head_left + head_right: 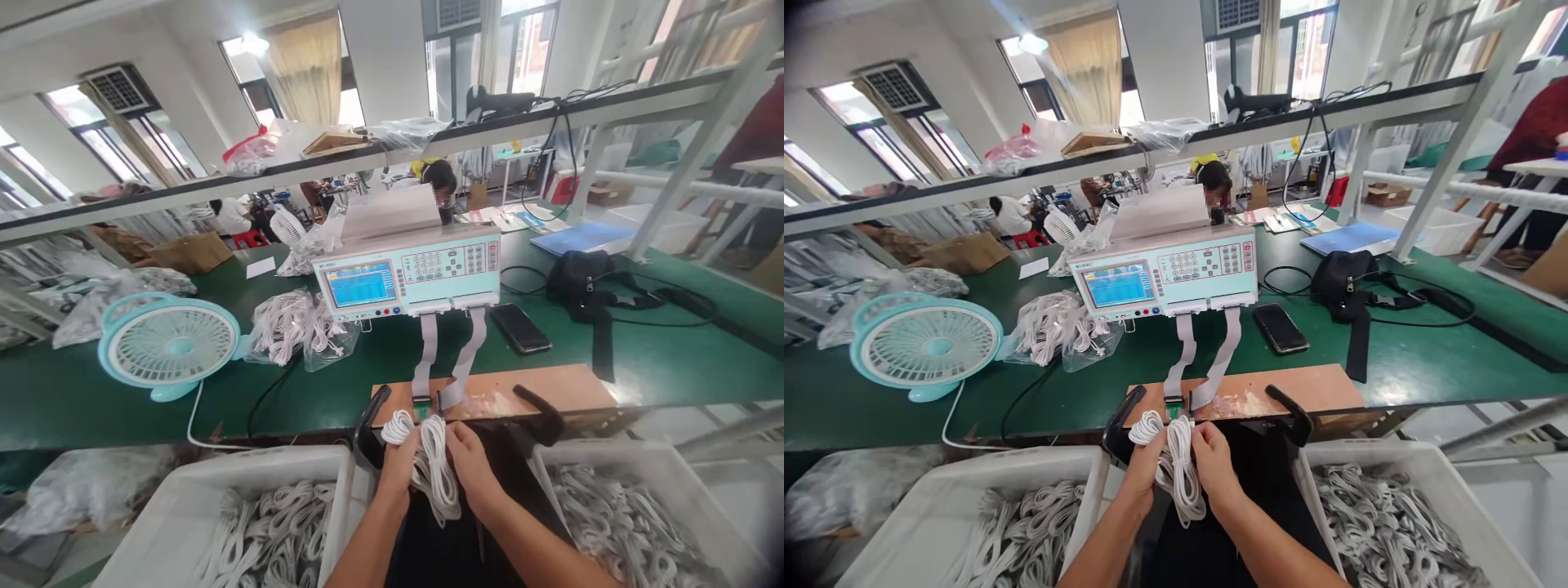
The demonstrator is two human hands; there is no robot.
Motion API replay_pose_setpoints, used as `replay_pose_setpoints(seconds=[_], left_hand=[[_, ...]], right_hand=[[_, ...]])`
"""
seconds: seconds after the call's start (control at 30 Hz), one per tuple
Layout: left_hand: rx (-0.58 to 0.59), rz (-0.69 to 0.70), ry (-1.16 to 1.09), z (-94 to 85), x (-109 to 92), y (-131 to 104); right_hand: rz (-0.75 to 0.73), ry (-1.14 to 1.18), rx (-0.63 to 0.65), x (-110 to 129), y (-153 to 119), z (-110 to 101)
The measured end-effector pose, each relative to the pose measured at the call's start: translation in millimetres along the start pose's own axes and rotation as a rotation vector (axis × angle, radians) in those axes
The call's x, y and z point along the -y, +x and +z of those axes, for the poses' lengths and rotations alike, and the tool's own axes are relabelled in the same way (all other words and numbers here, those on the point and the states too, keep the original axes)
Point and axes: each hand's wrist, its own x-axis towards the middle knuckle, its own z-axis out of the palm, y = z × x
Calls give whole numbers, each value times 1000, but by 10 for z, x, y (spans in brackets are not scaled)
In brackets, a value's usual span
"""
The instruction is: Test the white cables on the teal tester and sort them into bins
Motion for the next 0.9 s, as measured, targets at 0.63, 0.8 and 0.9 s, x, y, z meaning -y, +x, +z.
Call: replay_pose_setpoints(seconds=[0.63,0.8,0.9], left_hand=[[462,-560,-154,109,223,-494],[526,-690,-71,88,251,-490],[468,-735,103,34,335,-508]], right_hand=[[-380,-937,480,313,-618,-1404],[-720,-890,594,221,-577,-844],[-845,-850,578,218,-561,-763]])
